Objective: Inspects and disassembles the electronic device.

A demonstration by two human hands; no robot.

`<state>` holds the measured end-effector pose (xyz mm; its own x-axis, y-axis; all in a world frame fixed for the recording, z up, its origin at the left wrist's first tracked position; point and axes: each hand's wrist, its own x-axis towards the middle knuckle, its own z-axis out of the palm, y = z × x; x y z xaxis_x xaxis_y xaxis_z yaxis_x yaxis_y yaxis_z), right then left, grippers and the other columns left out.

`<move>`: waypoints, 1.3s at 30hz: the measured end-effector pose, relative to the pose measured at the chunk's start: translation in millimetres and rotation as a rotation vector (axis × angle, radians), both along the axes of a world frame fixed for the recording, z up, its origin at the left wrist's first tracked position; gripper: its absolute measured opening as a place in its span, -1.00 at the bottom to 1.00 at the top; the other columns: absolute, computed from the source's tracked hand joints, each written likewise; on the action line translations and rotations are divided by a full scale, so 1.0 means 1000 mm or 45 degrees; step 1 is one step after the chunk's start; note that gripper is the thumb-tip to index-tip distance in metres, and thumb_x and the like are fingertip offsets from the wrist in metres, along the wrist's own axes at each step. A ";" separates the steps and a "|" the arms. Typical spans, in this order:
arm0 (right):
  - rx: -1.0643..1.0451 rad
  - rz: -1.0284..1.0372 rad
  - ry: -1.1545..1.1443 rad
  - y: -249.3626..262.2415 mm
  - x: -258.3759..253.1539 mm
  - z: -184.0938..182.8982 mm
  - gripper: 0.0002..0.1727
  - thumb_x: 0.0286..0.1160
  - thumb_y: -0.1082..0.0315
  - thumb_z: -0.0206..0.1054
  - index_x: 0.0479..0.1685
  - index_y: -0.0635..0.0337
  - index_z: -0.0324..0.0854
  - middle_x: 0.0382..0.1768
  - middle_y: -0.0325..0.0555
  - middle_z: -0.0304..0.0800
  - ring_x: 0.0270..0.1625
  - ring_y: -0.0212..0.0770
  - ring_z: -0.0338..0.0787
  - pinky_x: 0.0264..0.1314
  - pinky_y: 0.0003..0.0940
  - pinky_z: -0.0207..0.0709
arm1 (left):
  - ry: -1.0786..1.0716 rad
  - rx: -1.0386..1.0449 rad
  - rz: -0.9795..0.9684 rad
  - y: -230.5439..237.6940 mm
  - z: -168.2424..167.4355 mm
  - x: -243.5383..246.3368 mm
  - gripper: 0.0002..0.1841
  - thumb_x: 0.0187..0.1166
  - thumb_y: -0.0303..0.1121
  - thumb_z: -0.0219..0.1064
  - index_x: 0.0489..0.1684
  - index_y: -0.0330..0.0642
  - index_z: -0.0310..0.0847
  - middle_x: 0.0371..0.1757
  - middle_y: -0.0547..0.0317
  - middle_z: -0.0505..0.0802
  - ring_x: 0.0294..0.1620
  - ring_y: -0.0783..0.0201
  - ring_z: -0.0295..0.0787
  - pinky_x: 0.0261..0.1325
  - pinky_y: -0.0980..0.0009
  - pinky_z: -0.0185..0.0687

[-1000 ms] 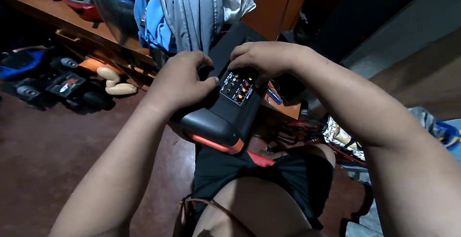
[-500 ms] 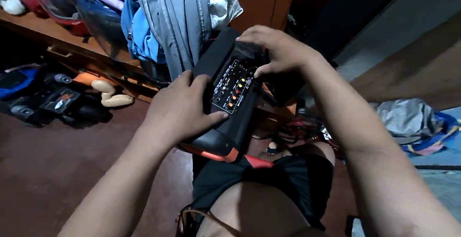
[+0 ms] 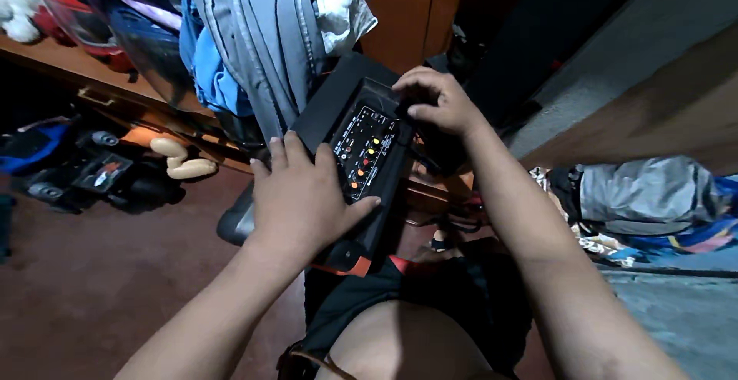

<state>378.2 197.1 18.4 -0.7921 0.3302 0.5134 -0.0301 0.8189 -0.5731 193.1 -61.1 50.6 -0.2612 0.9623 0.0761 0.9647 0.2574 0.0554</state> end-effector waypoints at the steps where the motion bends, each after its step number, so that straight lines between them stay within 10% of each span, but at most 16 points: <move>1: -0.089 -0.085 0.018 0.001 -0.004 0.004 -0.65 0.51 0.31 0.31 0.15 0.34 0.74 0.14 0.05 0.79 0.13 -0.26 0.79 0.24 -0.31 0.70 | 0.002 -0.004 0.015 0.002 0.000 0.002 0.28 -0.10 0.74 0.28 0.46 -0.29 0.55 0.65 -0.64 0.35 0.68 -0.58 0.25 0.48 -0.54 0.26; 7: -0.284 -0.412 -0.402 -0.008 -0.025 0.037 -0.85 0.62 0.30 0.33 -0.12 0.15 0.78 -0.24 -0.20 0.82 -0.20 -0.38 0.76 -0.04 -0.31 0.65 | 0.057 -0.040 0.024 0.012 0.004 0.009 0.28 -0.12 0.72 0.31 0.41 -0.36 0.56 0.62 -0.58 0.40 0.67 -0.52 0.31 0.45 -0.50 0.34; 14: -0.323 -0.452 -0.656 -0.013 -0.024 0.030 -0.81 0.64 0.26 0.33 -0.19 0.15 0.80 -0.27 -0.15 0.81 -0.23 -0.27 0.76 -0.06 -0.15 0.65 | 0.275 -0.024 -0.137 0.032 0.019 0.016 0.14 0.02 0.63 0.34 0.10 -0.50 0.62 0.10 -0.45 0.71 0.25 -0.46 0.64 0.06 -0.34 0.53; 39: 0.265 -0.203 -0.144 -0.052 -0.016 0.014 -0.86 0.54 0.36 0.40 -0.18 0.21 0.86 -0.12 -0.06 0.91 0.03 -0.20 0.87 0.23 -0.25 0.69 | 0.070 -0.165 0.108 0.062 0.022 0.044 0.04 0.06 0.21 0.63 0.38 -0.55 0.39 0.14 -0.60 0.67 0.21 -0.56 0.64 0.02 -0.38 0.58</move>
